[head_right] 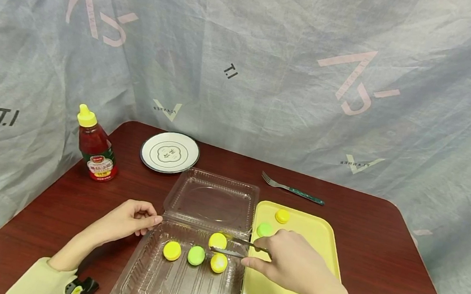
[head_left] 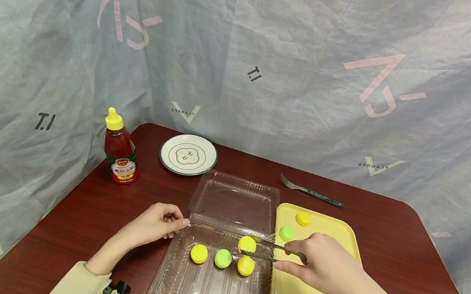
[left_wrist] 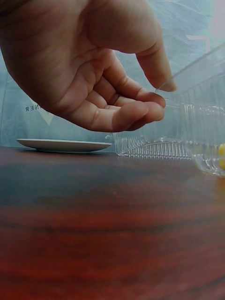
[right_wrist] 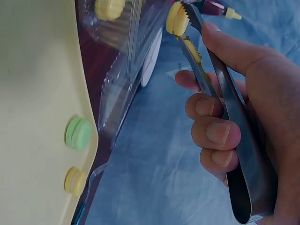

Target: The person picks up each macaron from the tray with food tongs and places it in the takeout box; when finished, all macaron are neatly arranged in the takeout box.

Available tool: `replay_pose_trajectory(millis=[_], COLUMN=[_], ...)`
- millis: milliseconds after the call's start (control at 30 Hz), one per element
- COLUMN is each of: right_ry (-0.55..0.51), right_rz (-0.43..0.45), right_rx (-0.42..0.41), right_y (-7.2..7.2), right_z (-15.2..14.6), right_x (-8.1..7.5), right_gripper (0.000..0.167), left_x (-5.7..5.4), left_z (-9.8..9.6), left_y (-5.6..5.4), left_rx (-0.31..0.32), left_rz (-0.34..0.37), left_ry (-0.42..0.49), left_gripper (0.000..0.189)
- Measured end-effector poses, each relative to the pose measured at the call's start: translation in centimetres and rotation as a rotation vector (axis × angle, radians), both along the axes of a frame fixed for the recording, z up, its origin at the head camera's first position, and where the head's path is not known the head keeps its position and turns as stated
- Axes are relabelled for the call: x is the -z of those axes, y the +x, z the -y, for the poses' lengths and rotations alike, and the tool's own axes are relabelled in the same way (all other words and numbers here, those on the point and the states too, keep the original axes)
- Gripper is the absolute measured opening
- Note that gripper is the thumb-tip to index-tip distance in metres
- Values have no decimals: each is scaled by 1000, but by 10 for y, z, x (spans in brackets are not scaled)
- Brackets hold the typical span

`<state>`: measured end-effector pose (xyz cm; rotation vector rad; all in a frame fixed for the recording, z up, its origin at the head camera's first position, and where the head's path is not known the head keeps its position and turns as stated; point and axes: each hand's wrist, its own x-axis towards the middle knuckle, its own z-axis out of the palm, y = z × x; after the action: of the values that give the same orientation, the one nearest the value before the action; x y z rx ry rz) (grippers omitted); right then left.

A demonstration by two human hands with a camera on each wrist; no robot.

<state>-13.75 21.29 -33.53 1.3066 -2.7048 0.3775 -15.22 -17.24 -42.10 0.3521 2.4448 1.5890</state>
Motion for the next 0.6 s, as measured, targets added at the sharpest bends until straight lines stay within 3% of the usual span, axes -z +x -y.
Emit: replay_pose_trajectory(millis=[200, 433, 600], right_ry=[23, 36, 41], right_rz=[65, 31, 64], right_rx=[-2, -25, -50], right_y=[2, 6, 8], right_z=[12, 27, 35], right_x=[3, 7, 12], right_gripper=[31, 29, 32], left_x=[0, -3, -2], left_z=[0, 0, 0], left_y=[0, 2, 1], left_rx=[-2, 2, -3], left_rz=[-9, -10, -1], left_ry=[-7, -4, -12], left_gripper=[21, 21, 23])
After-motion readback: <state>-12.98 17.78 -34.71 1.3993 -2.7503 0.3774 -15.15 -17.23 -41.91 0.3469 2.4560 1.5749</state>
